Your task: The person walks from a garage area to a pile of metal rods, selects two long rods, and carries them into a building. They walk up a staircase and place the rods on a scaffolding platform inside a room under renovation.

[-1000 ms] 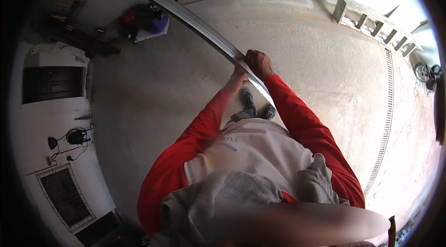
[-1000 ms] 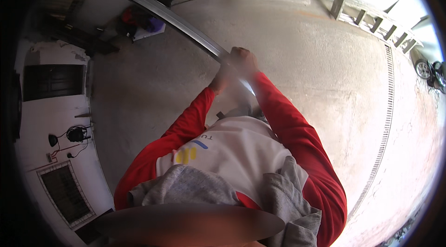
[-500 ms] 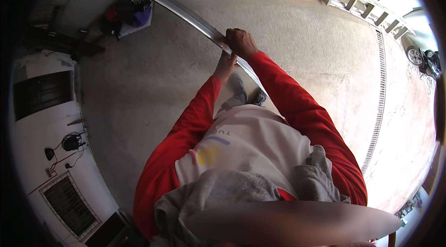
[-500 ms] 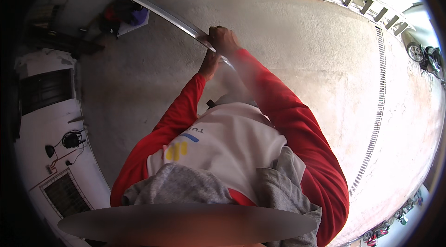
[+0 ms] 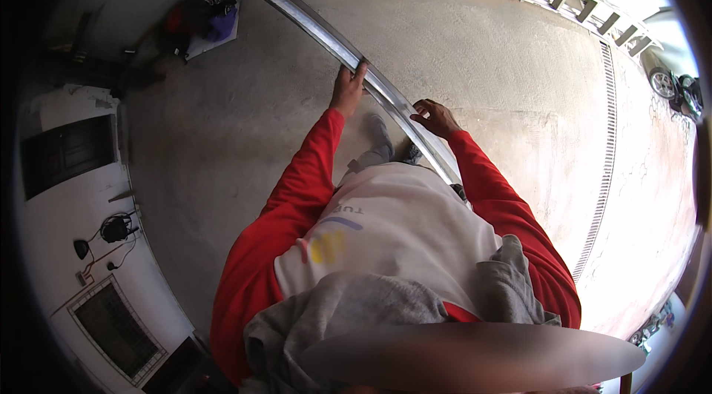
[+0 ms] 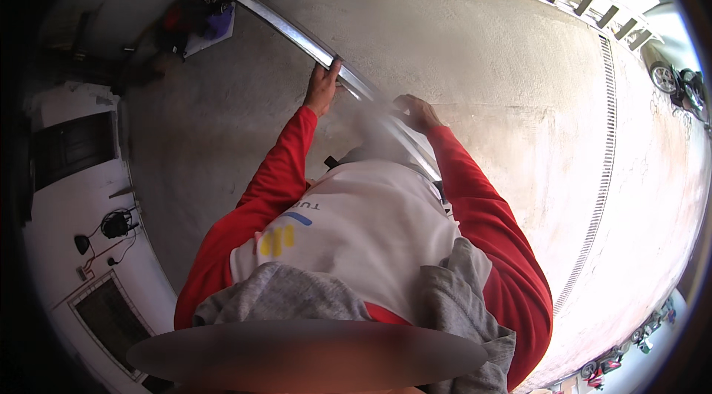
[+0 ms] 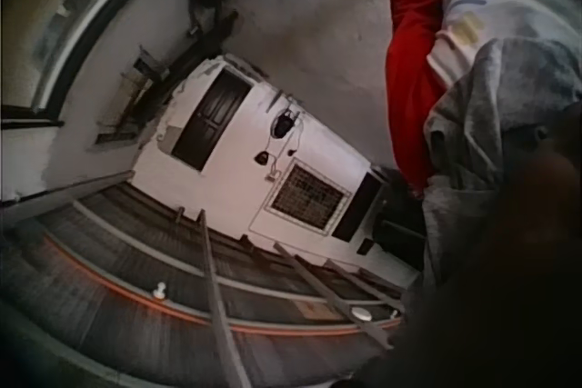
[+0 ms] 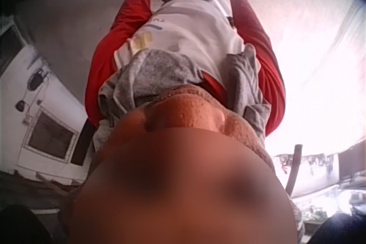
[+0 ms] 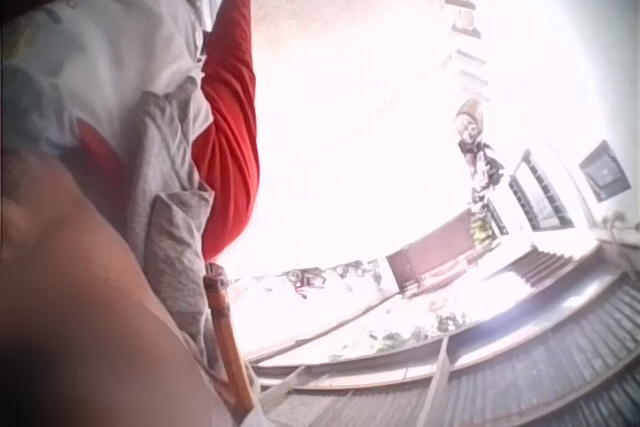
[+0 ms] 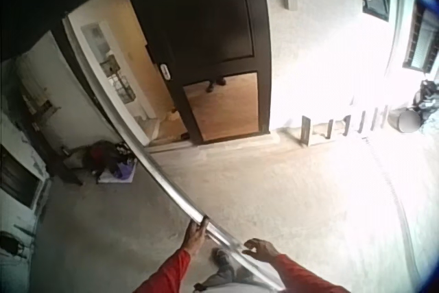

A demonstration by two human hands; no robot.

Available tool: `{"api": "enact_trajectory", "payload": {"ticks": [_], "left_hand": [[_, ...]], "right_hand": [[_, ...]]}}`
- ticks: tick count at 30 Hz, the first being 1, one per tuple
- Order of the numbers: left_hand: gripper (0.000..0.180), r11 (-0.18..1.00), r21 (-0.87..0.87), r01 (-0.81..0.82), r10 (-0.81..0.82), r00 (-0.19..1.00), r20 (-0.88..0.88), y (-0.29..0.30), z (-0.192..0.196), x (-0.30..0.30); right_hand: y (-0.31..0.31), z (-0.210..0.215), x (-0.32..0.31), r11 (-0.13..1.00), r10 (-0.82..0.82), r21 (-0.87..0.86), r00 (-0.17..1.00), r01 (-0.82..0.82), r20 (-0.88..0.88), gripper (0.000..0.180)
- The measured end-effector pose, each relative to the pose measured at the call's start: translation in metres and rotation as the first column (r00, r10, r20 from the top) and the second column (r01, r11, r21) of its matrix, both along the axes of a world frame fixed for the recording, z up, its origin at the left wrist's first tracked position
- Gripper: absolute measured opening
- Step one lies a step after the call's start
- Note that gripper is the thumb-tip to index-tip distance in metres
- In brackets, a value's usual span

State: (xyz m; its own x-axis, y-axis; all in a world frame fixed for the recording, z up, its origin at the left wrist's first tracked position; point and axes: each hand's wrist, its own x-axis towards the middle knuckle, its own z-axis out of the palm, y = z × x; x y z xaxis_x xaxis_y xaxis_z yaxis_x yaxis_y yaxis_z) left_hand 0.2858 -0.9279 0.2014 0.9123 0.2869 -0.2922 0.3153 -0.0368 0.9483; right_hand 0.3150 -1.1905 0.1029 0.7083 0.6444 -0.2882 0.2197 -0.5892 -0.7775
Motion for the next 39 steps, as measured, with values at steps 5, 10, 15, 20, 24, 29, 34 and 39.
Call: {"api": "enact_trajectory", "payload": {"ticks": [5,10,15,20,24,29,34,39], "left_hand": [[0.050,0.994,-0.113,-0.011,0.005,0.999,-0.049,-0.001,0.005,0.026],[0.056,0.988,-0.152,-0.033,0.023,0.998,-0.065,-0.012,0.012,0.034],[0.056,0.980,-0.201,-0.012,-0.008,0.995,-0.099,-0.008,0.010,0.043],[0.049,0.979,-0.198,-0.040,0.017,0.993,-0.119,-0.001,-0.004,0.042],[0.046,0.960,-0.263,-0.093,0.065,0.992,-0.112,-0.004,-0.014,0.044],[0.052,0.972,-0.190,-0.140,0.111,0.982,-0.154,-0.009,-0.030,0.047],[0.050,0.994,-0.084,-0.068,0.059,0.993,-0.101,0.005,-0.096,0.054],[0.047,0.991,0.126,0.041,-0.049,0.997,0.056,0.019,-0.145,0.087]], "right_hand": [[-0.027,-0.042,-0.014,0.961,-0.142,0.257,0.980,0.104,0.138,0.016],[-0.032,-0.034,-0.007,0.983,-0.113,0.175,0.939,0.058,0.324,0.011],[-0.040,-0.016,0.001,0.993,-0.114,0.079,0.940,0.093,0.320,0.013],[-0.048,-0.007,0.002,0.982,-0.114,0.176,0.954,0.066,0.277,0.017],[-0.047,0.002,0.001,0.988,-0.132,0.093,0.982,0.120,0.137,0.021],[-0.045,0.021,0.002,0.991,-0.069,0.111,0.997,0.070,-0.016,0.050],[-0.039,0.029,0.006,0.997,-0.072,-0.038,0.997,0.072,0.000,0.055],[-0.024,0.031,0.025,0.983,-0.151,-0.107,0.988,0.152,0.017,0.057]]}}
